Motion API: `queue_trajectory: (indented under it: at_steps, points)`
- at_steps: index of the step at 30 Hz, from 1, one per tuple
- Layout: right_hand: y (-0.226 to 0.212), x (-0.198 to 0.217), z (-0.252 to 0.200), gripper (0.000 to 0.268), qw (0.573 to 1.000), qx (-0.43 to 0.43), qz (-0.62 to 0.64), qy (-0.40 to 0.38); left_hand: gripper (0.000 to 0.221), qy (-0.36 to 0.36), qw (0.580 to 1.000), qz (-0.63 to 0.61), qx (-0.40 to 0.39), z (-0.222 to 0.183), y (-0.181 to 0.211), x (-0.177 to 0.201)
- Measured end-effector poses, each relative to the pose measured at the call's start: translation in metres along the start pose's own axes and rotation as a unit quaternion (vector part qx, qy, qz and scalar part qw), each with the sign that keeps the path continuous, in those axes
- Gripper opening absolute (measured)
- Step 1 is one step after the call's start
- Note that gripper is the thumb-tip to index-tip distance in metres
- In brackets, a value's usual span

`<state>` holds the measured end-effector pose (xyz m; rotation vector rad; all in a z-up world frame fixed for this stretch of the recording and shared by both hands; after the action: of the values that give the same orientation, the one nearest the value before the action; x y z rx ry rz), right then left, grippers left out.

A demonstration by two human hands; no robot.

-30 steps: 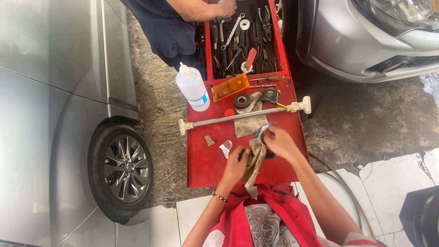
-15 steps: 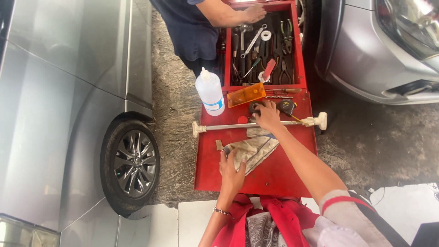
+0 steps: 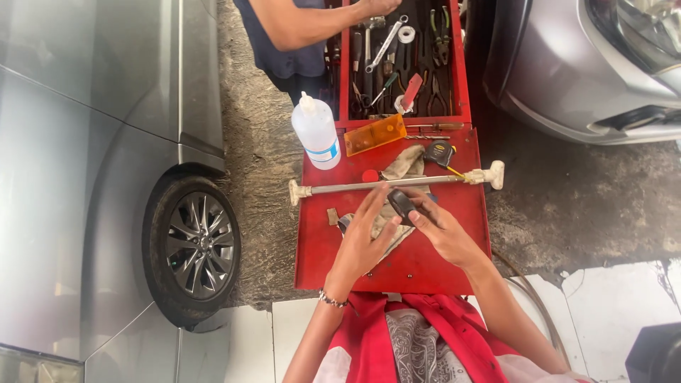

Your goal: The person wipes a tool cart with a cloth, then moves to a silver car with its hood open and holds a metal rod near the engine bay while another person works. The person walks around the garage, picks up a white plastic bottle, and hands it to a coworker before returning to the car.

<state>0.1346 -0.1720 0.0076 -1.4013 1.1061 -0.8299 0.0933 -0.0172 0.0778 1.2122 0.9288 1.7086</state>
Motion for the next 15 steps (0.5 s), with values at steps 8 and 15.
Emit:
queue_trajectory:
  at_steps: [8,15]
  points:
    - [-0.015,0.001,-0.013,0.040,0.999,0.046,0.003,-0.021,0.065,-0.007,0.999,-0.052,0.000,0.008,-0.001,-0.018]
    - [-0.042,-0.017,-0.015,0.034,0.992,0.114,-0.030,-0.046,0.061,0.028,0.996,-0.086,-0.009,0.010,0.004,-0.006]
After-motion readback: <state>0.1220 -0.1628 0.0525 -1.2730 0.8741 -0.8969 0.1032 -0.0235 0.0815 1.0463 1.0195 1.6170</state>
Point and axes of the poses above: each hand's wrist, its own z-axis towards the middle knuckle, its own x-axis out of the back of the hand, y = z × x, the point moved 8 cm from there along z, towards the middle knuckle, and after that the axes turned 10 degrees about y, right-handed, at the moved point
